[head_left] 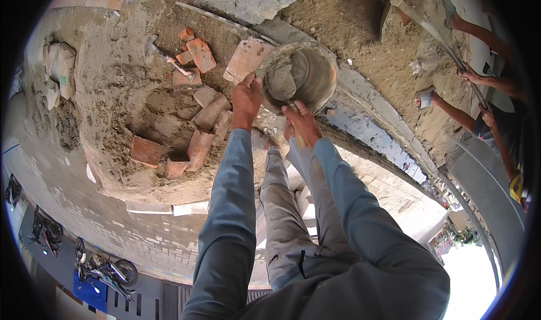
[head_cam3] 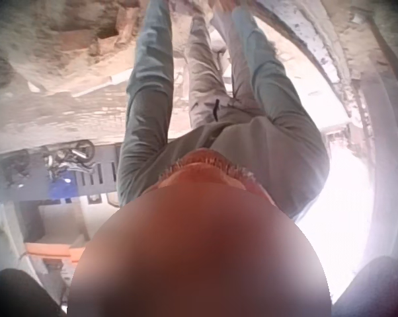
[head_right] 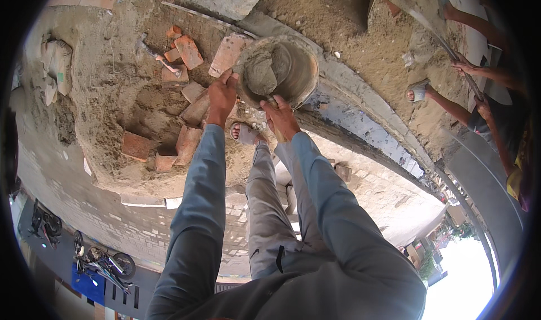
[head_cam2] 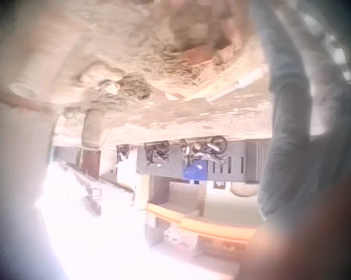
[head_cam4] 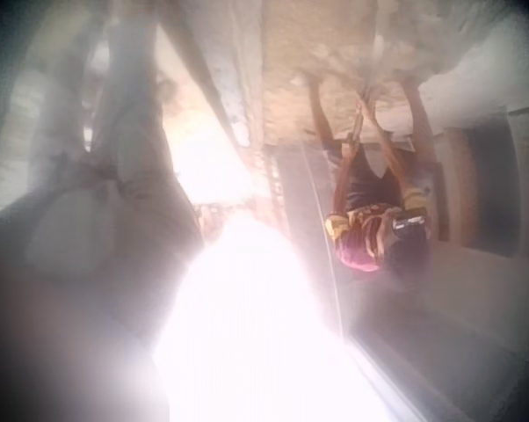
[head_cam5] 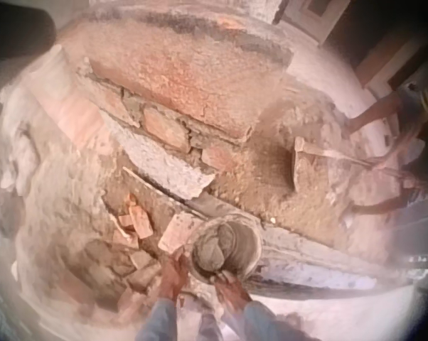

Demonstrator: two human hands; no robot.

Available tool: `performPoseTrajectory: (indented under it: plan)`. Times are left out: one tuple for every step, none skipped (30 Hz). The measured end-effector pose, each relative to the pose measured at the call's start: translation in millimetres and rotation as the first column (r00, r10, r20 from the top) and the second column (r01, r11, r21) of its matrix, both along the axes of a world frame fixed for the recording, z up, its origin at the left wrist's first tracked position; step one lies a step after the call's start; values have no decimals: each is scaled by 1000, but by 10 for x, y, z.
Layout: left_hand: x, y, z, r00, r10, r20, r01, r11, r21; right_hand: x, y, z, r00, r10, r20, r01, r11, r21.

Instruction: The person scoops mortar from a bucket with a trowel, applies it to bricks, and places them onto a partially built wall. The person repeatedly picks up bricks, applies mortar, and sets them in place while another person works nearby.

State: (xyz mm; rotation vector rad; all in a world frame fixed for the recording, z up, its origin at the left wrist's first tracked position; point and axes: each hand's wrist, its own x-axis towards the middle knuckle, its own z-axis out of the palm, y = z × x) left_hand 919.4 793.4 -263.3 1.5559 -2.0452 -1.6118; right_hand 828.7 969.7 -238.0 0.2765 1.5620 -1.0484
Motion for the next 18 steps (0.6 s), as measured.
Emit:
performPoseTrajectory:
  plan:
    - [-49, -82, -24, 1000, 1, -16, -1, 999, 39, -18, 29, 30, 1000, 11, -29, -11, 1000, -9]
    - [-71, -208, -42, 999, 2, -32, 1, 997, 77, -38, 52, 59, 998, 20, -58, -21, 1000, -19]
    - [-7, -281, -55, 999, 6, -39, -1, 993, 120, -24, 96, 118, 996, 32, -79, -34, 999, -24]
    - [108, -308, -92, 998, 37, -52, -30, 992, 124, -30, 124, 202, 995, 61, -84, -65, 997, -46]
    - [235, -325, -175, 995, 64, -74, -54, 991, 124, -78, 131, 286, 991, 84, -100, -92, 993, -73]
    - [378, -378, -223, 991, 88, -97, -76, 990, 122, -116, 132, 381, 988, 106, -117, -118, 988, -101]
    - [514, -418, -202, 993, 105, -52, -101, 992, 80, -157, 210, 446, 981, 126, -150, -145, 982, -124]
    - [576, -422, 12, 996, 89, -21, -88, 996, 11, -224, 303, 525, 967, 181, -178, -199, 975, -94]
    - [664, -453, 274, 996, 84, 18, -82, 994, -65, -274, 363, 646, 949, 241, -201, -259, 963, -68]
    - [689, -519, 729, 996, 64, 55, -53, 983, -175, -313, 394, 798, 926, 305, -220, -322, 946, -42]
    - [619, -589, 1278, 994, 111, 15, -105, 970, -220, -359, 403, 1039, 918, 326, -226, -347, 936, -58]
    - [505, -694, 1865, 987, 161, -25, -162, 949, -269, -384, 405, 1253, 901, 349, -259, -378, 923, -71]
    - [381, -855, 2391, 972, 191, -133, -228, 898, -376, -400, 397, 1456, 879, 374, -296, -414, 906, -85]
    - [208, -1022, 2945, 949, 198, -244, -294, 834, -467, -438, 371, 1656, 890, 357, -285, -397, 913, -97]
    - [-37, -1185, 3571, 930, 144, -337, -323, 758, -567, -476, 358, 1843, 901, 337, -273, -375, 921, -103]
    - [-311, -1315, 4181, 904, 77, -421, -358, 677, -643, -505, 373, 2017, 938, 277, -207, -302, 948, -99]
    - [-647, -1395, 4749, 852, -11, -524, -412, 603, -683, -555, 431, 2206, 968, 209, -135, -221, 972, -81]
    - [-1031, -1411, 5298, 790, -115, -602, -467, 524, -712, -603, 457, 2392, 975, 173, -142, -187, 978, -97]
